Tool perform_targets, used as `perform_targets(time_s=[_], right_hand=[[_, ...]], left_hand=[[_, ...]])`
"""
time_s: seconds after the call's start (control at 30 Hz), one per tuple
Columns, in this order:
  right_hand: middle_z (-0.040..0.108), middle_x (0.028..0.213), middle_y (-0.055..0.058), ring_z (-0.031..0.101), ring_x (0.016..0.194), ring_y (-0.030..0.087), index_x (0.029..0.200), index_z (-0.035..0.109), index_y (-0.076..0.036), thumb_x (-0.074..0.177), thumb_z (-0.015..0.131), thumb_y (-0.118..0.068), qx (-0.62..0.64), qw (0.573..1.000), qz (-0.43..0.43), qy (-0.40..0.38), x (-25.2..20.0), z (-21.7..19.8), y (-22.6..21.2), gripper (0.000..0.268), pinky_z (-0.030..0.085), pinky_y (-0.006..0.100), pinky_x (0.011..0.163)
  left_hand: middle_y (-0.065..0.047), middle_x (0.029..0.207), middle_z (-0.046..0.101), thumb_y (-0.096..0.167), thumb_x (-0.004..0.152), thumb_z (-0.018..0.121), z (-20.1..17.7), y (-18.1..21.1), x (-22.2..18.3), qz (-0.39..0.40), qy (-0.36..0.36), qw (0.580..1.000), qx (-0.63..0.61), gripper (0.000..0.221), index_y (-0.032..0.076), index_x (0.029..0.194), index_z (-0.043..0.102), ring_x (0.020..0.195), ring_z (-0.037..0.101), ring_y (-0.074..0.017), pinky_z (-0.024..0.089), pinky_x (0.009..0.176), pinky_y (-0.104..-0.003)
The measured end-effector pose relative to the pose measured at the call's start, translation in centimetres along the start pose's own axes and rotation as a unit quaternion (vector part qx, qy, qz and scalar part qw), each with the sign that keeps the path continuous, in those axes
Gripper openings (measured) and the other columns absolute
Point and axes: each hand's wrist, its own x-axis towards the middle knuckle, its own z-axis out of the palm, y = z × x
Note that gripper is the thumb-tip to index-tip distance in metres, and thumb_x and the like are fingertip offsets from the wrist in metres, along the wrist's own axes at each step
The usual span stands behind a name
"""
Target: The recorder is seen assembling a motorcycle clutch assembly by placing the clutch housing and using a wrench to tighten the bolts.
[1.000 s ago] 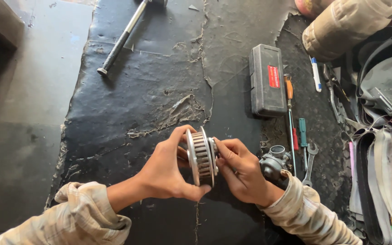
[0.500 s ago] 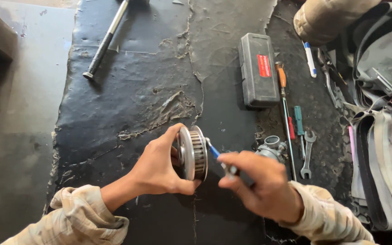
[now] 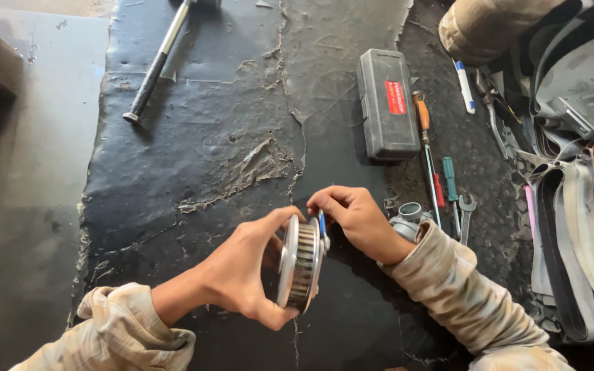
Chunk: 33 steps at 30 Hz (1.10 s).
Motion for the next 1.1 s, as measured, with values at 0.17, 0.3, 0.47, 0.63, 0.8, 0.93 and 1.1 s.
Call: perform_targets(time_s=[0.17,0.3,0.47,0.63,0.8,0.93,1.1], right_hand=[[0.063,0.072,0.0,0.054,0.062,0.006,0.093,0.072,0.001,0.105,0.056,-0.025,-0.017,1.0,0.022,-0.002,-0.8,0.9,0.8,0.032,0.046,0.024,0.056],[0.064,0.072,0.001,0.051,0.057,0.007,0.09,0.069,0.0,0.108,0.049,-0.03,0.011,0.994,0.064,-0.088,-2.0,1.5,1.1,0.041,0.042,0.025,0.05],[0.068,0.079,0.003,0.057,0.063,0.009,0.098,0.069,-0.001,0.109,0.044,-0.033,0.089,0.968,0.098,-0.212,-2.3,1.0,1.0,0.042,0.046,0.024,0.057],[0.069,0.08,0.006,0.061,0.067,0.011,0.098,0.069,-0.001,0.108,0.045,-0.036,0.094,0.957,0.149,-0.231,-2.6,0.4,0.5,0.043,0.048,0.025,0.059],[0.072,0.075,0.006,0.065,0.063,0.011,0.093,0.073,-0.001,0.104,0.03,-0.053,0.102,0.964,0.144,-0.202,-3.6,1.1,-1.5,0.069,0.051,0.024,0.057],[0.073,0.075,0.005,0.066,0.064,0.01,0.096,0.073,-0.001,0.102,0.034,-0.051,0.089,0.965,0.082,-0.232,-4.7,1.2,-1.5,0.064,0.051,0.023,0.056],[0.066,0.069,0.006,0.056,0.059,0.008,0.089,0.073,0.004,0.102,0.062,-0.023,-0.029,0.99,0.03,-0.137,-4.4,1.0,-0.7,0.032,0.043,0.024,0.051]], left_hand=[[-0.009,0.104,0.074,0.028,0.051,0.088,-0.8,-0.8,-0.1,0.035,0.08,0.996,0.008,0.099,-0.001,0.136,0.045,0.087,0.075,-0.0178,0.064,0.082,-0.032],[-0.011,0.106,0.074,0.026,0.051,0.088,-1.3,-0.8,0.1,0.016,0.125,0.992,-0.008,0.1,0.0,0.137,0.045,0.093,0.076,-0.0194,0.066,0.087,-0.034],[-0.01,0.108,0.072,0.025,0.049,0.088,-1.2,-1.1,0.3,0.013,0.145,0.989,0.006,0.102,0.001,0.138,0.043,0.094,0.076,-0.0197,0.066,0.087,-0.034],[-0.01,0.109,0.073,0.024,0.05,0.089,-1.4,-0.8,0.3,0.018,0.154,0.988,0.011,0.101,0.001,0.138,0.044,0.096,0.075,-0.0192,0.065,0.088,-0.034],[-0.01,0.11,0.071,0.022,0.049,0.089,-1.6,-0.6,0.5,0.012,0.176,0.984,0.032,0.101,0.002,0.137,0.045,0.095,0.073,-0.0192,0.065,0.087,-0.033],[-0.01,0.11,0.07,0.023,0.047,0.089,-1.5,-0.9,0.6,-0.003,0.182,0.982,0.045,0.101,0.002,0.136,0.045,0.094,0.072,-0.0192,0.065,0.085,-0.033],[-0.01,0.115,0.07,0.024,0.05,0.091,-1.7,-1.5,0.5,0.027,0.205,0.976,0.069,0.104,0.001,0.139,0.041,0.098,0.073,-0.0195,0.064,0.087,-0.033]])
